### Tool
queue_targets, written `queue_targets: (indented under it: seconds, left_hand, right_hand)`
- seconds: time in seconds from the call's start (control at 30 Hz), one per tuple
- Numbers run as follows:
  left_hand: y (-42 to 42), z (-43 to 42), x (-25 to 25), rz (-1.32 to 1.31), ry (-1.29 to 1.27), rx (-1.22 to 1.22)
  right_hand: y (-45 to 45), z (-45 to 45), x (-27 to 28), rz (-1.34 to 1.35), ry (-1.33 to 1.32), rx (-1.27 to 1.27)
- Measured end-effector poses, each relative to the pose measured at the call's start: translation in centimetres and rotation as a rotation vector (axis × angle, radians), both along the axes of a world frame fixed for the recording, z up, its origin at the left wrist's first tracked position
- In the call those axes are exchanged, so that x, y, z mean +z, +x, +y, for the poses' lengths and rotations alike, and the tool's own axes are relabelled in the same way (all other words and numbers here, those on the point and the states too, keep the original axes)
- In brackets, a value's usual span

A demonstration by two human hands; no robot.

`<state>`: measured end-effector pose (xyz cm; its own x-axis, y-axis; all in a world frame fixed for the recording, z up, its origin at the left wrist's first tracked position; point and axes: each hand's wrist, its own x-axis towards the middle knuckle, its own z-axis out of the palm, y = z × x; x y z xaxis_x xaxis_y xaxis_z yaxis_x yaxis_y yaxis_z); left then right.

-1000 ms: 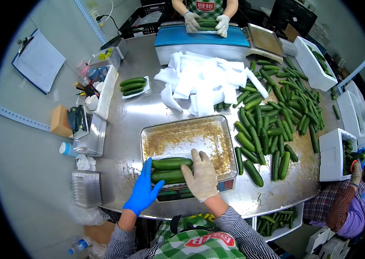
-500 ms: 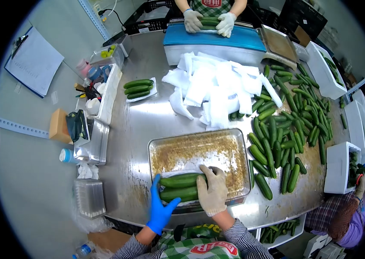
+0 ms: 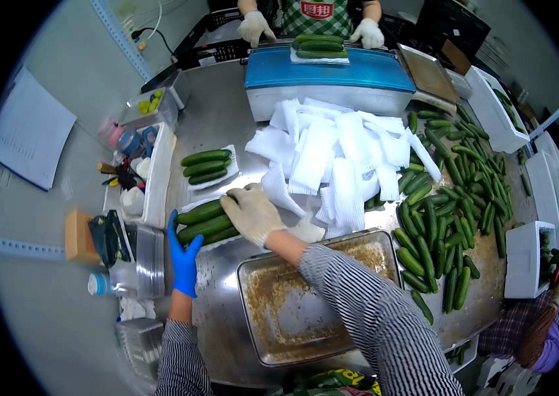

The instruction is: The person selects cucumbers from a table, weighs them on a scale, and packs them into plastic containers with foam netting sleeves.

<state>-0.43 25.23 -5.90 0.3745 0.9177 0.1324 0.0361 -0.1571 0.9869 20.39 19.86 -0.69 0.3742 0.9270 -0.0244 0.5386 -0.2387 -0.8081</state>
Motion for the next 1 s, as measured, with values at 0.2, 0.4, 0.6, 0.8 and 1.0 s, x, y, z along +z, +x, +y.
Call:
queue_targets:
  seconds: [0.2,0.4,0.6,0.8,1.0]
  left_hand:
    - [0.5,8.2,-7.8,0.064,-0.089,-0.048]
    - [0.0,9.7,-6.9,0.555,0.150,-0.042]
    - [2.7,5.8,-1.5,1.118,0.792,-0.226]
    - [3.4,8.1,-7.9,1.118,0.854,-0.151]
    - [4.7,10.2,-7.5,1.044,0.933,-0.173]
  right_hand:
    - [0.9,6.8,-7.9,0.041,-0.175,0.008]
    - [2.8,5.1,-4.0,-0.177,-0.190,0.146]
    - [6.1,1.2,-0.7,-0.787,-0.331,0.164]
    - [10.2,-0.6,-8.4,-0.583,-0.274,0.134]
    - [11.3,-4.3,-2.1,-0.052,-0.177,0.001]
